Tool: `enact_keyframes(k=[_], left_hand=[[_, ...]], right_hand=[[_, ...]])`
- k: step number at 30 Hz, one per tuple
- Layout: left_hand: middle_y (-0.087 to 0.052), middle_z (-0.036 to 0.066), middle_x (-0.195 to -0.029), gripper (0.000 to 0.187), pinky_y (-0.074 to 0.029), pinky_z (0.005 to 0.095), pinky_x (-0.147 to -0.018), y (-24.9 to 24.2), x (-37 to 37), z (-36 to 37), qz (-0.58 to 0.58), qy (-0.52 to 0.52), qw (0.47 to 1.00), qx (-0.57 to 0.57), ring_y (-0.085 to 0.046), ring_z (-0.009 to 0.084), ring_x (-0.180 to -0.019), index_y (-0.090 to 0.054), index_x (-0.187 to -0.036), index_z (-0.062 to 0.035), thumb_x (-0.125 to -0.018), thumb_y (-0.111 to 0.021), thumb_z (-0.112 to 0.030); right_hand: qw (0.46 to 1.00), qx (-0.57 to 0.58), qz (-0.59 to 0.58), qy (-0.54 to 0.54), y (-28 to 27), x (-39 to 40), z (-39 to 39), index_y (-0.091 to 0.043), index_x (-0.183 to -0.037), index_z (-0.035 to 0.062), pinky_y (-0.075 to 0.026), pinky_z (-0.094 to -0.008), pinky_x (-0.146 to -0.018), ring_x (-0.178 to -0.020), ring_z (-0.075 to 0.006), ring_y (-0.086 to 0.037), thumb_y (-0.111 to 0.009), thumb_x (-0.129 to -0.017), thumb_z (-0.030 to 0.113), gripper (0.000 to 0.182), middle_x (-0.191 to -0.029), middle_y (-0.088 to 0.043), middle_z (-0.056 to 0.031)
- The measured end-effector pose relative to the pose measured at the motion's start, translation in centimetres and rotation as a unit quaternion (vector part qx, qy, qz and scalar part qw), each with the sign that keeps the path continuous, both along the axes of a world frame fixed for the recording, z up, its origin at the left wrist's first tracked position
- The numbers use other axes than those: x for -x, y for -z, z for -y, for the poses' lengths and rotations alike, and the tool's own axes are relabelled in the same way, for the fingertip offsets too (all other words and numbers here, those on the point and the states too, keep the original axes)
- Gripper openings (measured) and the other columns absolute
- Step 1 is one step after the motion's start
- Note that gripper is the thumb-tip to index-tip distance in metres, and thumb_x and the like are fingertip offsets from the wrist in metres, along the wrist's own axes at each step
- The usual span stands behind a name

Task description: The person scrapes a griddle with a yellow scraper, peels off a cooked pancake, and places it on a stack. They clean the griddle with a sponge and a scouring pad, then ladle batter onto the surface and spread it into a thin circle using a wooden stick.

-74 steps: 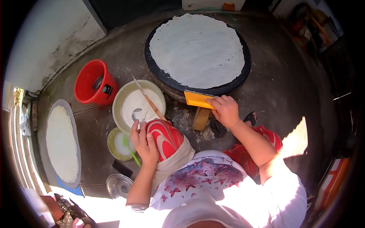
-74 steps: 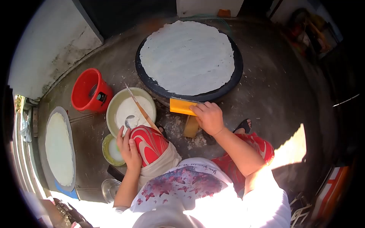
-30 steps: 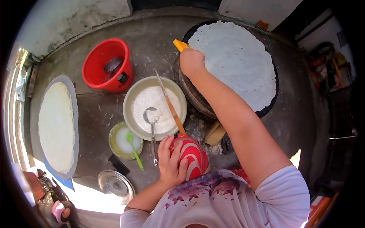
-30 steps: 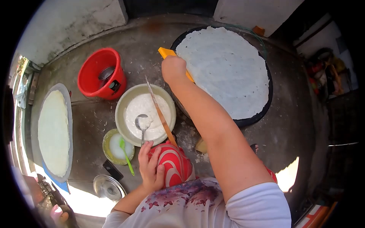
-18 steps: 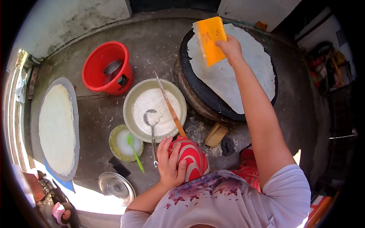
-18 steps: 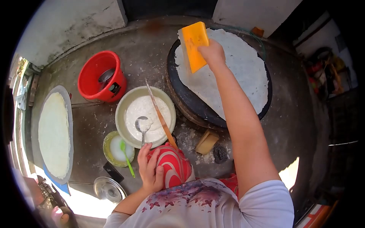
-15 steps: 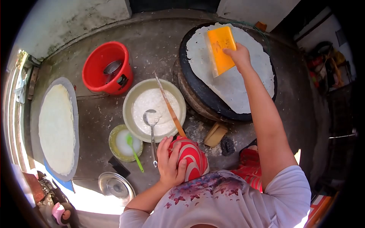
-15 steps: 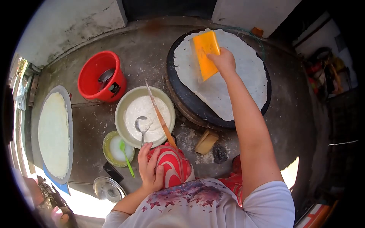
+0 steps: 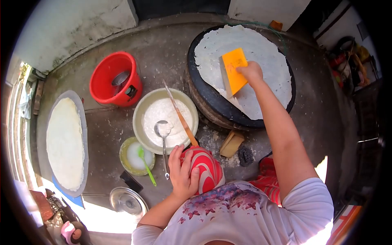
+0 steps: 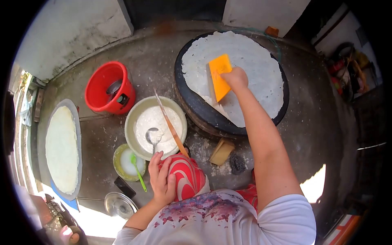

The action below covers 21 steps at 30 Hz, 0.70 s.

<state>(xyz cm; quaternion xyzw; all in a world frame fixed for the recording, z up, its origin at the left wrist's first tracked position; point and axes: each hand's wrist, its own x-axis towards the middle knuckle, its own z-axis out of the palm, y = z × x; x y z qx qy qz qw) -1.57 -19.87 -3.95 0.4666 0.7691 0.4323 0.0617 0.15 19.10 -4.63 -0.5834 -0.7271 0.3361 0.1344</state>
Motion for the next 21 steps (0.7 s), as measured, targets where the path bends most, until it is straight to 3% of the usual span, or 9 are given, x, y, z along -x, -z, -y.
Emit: enact_keyframes(k=[3,5,8,12,14,17,21], left_hand=[[-0.041,0.023,-0.122,0.038,-0.032,0.0453,-0.095,0.2,-0.1,0.0,-0.004,-0.003,1.0,-0.004,-0.038,0.0414,-0.113,-0.053,-0.11,0.0025,-0.077,-0.053,-0.017],[-0.041,0.023,-0.122,0.037,-0.032,0.0453,-0.094,0.1,-0.2,-0.1,-0.008,-0.002,1.0,-0.002,-0.039,0.0414,-0.113,-0.053,-0.11,0.0024,-0.078,-0.053,-0.017],[-0.042,0.023,-0.121,0.037,-0.032,0.0452,-0.094,0.0,-0.3,-0.3,-0.015,0.005,1.0,0.001,-0.039,0.0413,-0.112,-0.053,-0.109,0.0021,-0.079,-0.052,-0.018],[-0.042,0.022,-0.121,0.037,-0.032,0.0452,-0.094,0.1,-0.5,-0.3,-0.012,0.001,1.0,0.005,-0.039,0.0409,-0.112,-0.053,-0.11,0.0021,-0.08,-0.052,-0.019],[-0.042,0.022,-0.121,0.037,-0.032,0.0452,-0.094,0.1,-0.6,-0.3,-0.011,-0.005,1.0,0.005,-0.039,0.0408,-0.112,-0.053,-0.11,0.0021,-0.08,-0.051,-0.019],[-0.042,0.022,-0.121,0.037,-0.032,0.0451,-0.094,0.2,-0.6,-0.3,-0.009,-0.012,1.0,0.006,-0.039,0.0406,-0.112,-0.053,-0.11,0.0022,-0.08,-0.051,-0.02],[-0.041,0.022,-0.122,0.037,-0.032,0.0451,-0.094,0.2,-0.7,-0.2,-0.01,-0.014,1.0,0.002,-0.039,0.0406,-0.112,-0.053,-0.11,0.0023,-0.081,-0.05,-0.02]], right_hand=[[0.99,-0.104,0.098,0.009,-2.2,-0.6,1.5,-0.062,-0.093,-0.0036,-0.047,-0.0333,-0.069,-0.08,-0.0248,-0.062,-0.07,-0.063,0.024,0.041,-0.088,-0.064,-0.0166],[0.995,0.009,-0.102,-0.023,0.1,-1.9,0.4,-0.063,-0.089,-0.0029,-0.047,-0.0337,-0.069,-0.079,-0.0253,-0.063,-0.069,-0.063,0.026,0.039,-0.086,-0.064,-0.0166],[0.996,-0.007,-0.077,-0.044,1.7,-1.5,0.2,-0.061,-0.092,-0.0061,-0.048,-0.03,-0.065,-0.073,-0.0226,-0.063,-0.069,-0.065,0.016,0.036,-0.083,-0.064,-0.0161],[0.995,0.003,-0.092,-0.045,2.6,0.3,0.5,-0.061,-0.093,-0.0049,-0.048,-0.031,-0.066,-0.073,-0.0233,-0.063,-0.07,-0.064,0.018,0.038,-0.084,-0.064,-0.0162],[0.999,-0.032,0.018,-0.027,1.6,1.1,0.9,-0.062,-0.094,-0.0033,-0.048,-0.0323,-0.069,-0.077,-0.0241,-0.063,-0.071,-0.063,0.022,0.041,-0.086,-0.064,-0.0164],[0.995,-0.005,0.092,-0.032,1.0,1.4,-0.2,-0.063,-0.095,0.0014,-0.048,-0.034,-0.074,-0.088,-0.0258,-0.061,-0.069,-0.065,0.032,0.044,-0.094,-0.063,-0.0145],[0.988,-0.042,0.149,-0.008,-1.0,1.8,0.3,-0.064,-0.096,0.0042,-0.048,-0.0343,-0.074,-0.089,-0.0248,-0.062,-0.069,-0.065,0.036,0.044,-0.095,-0.063,-0.0133]])
